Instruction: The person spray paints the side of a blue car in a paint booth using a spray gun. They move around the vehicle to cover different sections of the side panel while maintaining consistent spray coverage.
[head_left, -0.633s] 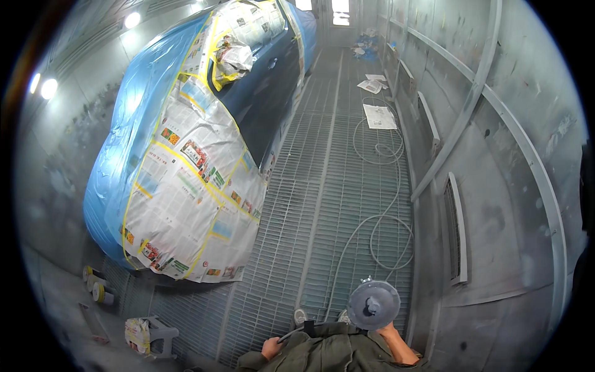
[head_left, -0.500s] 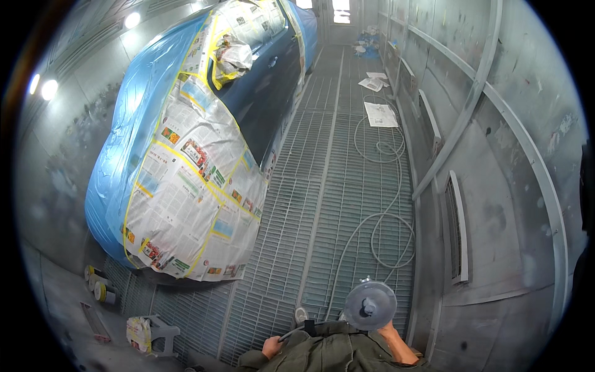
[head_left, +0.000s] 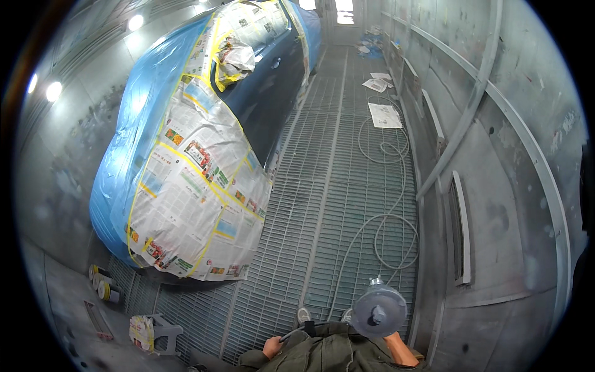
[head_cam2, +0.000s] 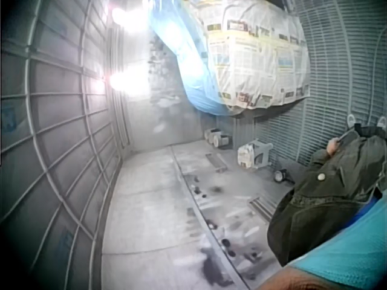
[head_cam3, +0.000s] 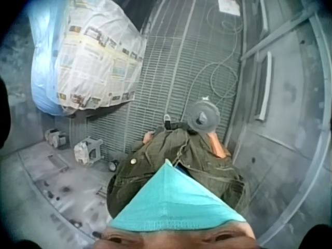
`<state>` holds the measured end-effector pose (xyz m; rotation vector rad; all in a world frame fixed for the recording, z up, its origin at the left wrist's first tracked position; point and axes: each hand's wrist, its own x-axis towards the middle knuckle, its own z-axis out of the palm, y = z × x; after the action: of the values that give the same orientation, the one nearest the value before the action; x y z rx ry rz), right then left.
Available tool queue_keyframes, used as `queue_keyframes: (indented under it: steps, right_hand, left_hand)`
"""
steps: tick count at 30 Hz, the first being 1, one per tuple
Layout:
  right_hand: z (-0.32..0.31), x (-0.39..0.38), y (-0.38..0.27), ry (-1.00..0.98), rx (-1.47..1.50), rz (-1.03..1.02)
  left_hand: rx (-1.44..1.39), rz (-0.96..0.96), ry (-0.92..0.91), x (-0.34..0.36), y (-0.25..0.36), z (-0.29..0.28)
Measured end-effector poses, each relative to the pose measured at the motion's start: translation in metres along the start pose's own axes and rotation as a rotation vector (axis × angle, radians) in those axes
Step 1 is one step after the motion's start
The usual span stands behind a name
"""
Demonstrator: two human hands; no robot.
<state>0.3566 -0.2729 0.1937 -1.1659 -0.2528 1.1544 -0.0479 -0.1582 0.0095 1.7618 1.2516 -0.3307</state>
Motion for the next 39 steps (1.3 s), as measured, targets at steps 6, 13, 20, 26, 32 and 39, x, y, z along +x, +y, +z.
queue_keyframes:
  steps: [6, 13, 20, 26, 32, 39]
  right_hand:
    - [0.001, -0.026, -0.033, 0.148, 0.140, -0.026]
    - [0.027, -0.033, -0.093, 0.118, 0.459, 0.347]
    - [-0.013, 0.019, 0.010, 0.119, 0.143, 0.251]
    - [-0.033, 0.029, 0.012, -0.128, 0.134, 0.246]
    - [0.030, -0.008, -0.034, 0.136, 0.006, -0.074]
    - [0.075, -0.020, -0.020, 0.359, -0.472, -0.711]
  left_hand:
    - [-0.054, -0.137, 0.066, -0.004, 0.006, -0.005]
    - [-0.192, -0.191, 0.141, -0.011, 0.009, -0.015]
    - [-0.209, -0.234, 0.065, -0.007, 0.008, -0.029]
    - [-0.161, -0.184, -0.007, 0.020, -0.044, -0.018]
    - [-0.280, -0.212, -0.069, 0.014, -0.024, -0.035]
    - [-0.549, -0.312, 0.016, 0.020, -0.038, -0.037]
